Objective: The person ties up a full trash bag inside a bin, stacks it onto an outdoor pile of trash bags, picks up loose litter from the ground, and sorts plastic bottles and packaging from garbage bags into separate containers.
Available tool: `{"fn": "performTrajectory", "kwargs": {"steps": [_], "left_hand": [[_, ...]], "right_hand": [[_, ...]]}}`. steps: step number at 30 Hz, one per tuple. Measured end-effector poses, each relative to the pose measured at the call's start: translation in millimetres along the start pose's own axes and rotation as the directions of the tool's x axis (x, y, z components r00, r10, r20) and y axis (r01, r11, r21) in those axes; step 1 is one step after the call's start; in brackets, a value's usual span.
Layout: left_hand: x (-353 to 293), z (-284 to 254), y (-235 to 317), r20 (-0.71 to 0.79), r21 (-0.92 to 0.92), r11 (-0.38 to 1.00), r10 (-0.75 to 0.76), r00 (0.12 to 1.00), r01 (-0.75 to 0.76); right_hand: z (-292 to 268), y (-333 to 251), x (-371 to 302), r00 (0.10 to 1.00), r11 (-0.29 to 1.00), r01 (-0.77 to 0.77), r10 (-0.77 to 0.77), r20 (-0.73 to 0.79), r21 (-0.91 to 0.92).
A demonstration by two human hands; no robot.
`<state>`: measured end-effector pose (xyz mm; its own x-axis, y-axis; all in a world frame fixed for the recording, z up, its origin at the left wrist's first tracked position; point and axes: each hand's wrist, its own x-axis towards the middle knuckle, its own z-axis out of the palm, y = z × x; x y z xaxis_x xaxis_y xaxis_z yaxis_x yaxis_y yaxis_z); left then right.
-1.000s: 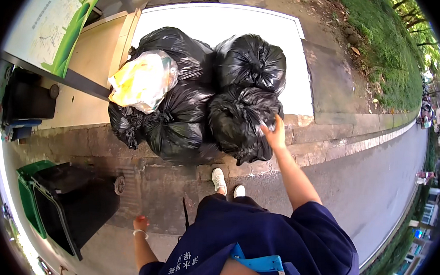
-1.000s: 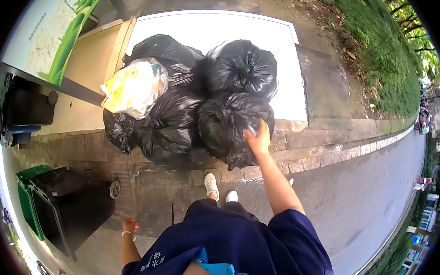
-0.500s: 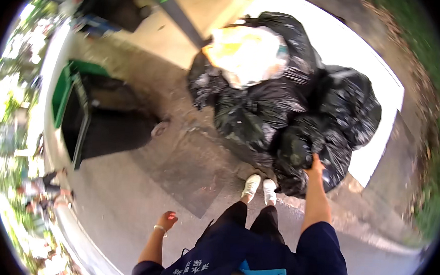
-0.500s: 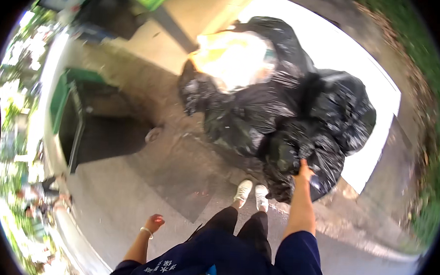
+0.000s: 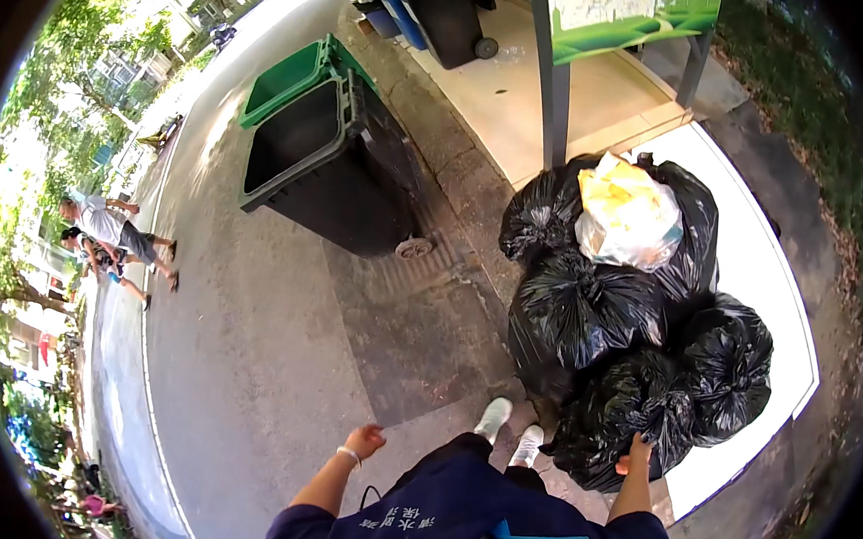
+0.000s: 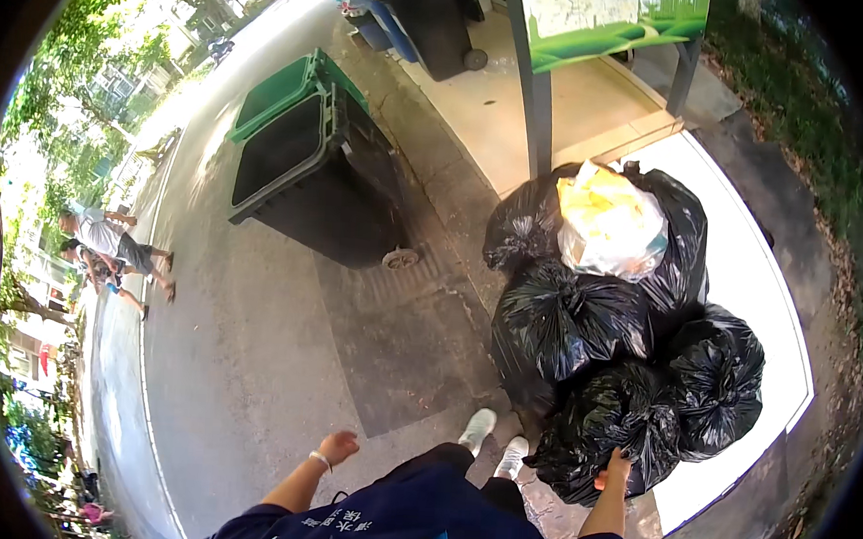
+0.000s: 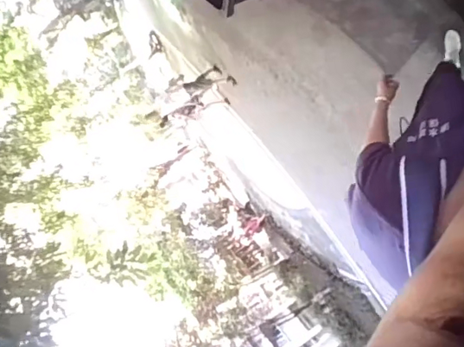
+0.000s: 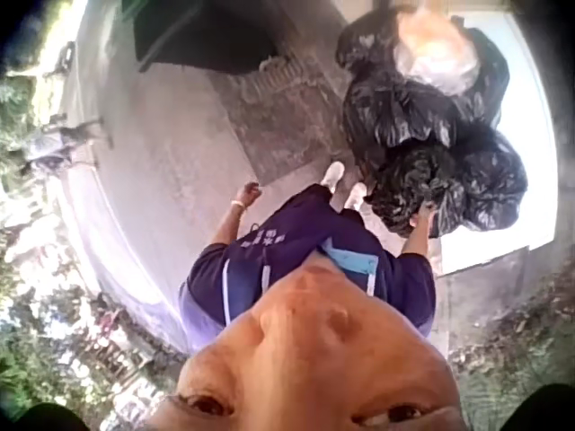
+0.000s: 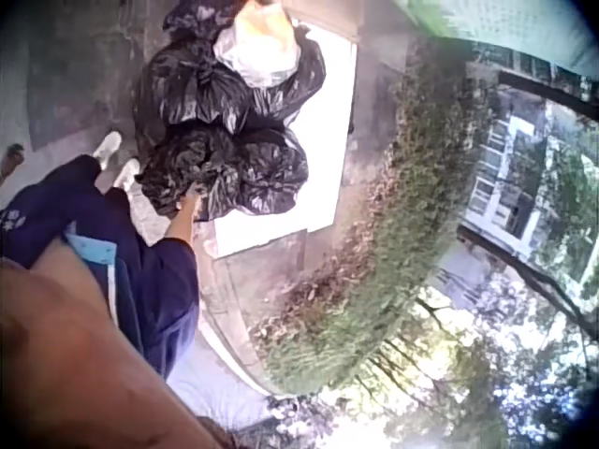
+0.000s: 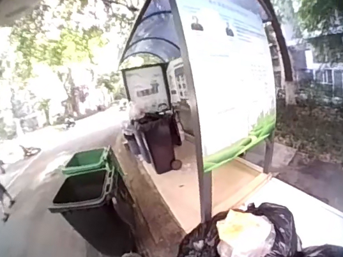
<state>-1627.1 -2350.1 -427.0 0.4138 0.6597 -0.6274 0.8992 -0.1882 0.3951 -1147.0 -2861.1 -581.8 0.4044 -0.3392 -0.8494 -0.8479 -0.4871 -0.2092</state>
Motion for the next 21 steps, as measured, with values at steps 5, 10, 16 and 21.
{"fn": "performTrajectory", "kwargs": {"steps": [5,10,16,21], "left_hand": [[-37.0,37.6,-142.8,0.093,-0.196,0.906,-0.365,0.927,0.376],[-11.8,-4.1,-179.8,0.253,-0.232,0.818,-0.472,0.845,0.526],[91.1,-67.5,-215.0,-0.15,-0.282,0.931,-0.283,0.947,0.234],[190.0,-153.5,-127.1,-0.425,-0.309,0.935,0.028,0.905,-0.174]], "right_hand": [[44.9,19.4,-43.5,0.93,0.733,0.315,-0.365,0.042,-0.602],[125.5,16.7,-158.4,0.948,0.772,0.246,-0.066,0.311,-0.586],[251.0,-27.8,-221.8,0.834,0.691,0.499,-0.219,0.506,-0.523],[293.2,-99.4,-267.9,0.726,0.73,0.613,-0.368,0.58,-0.303]]}}
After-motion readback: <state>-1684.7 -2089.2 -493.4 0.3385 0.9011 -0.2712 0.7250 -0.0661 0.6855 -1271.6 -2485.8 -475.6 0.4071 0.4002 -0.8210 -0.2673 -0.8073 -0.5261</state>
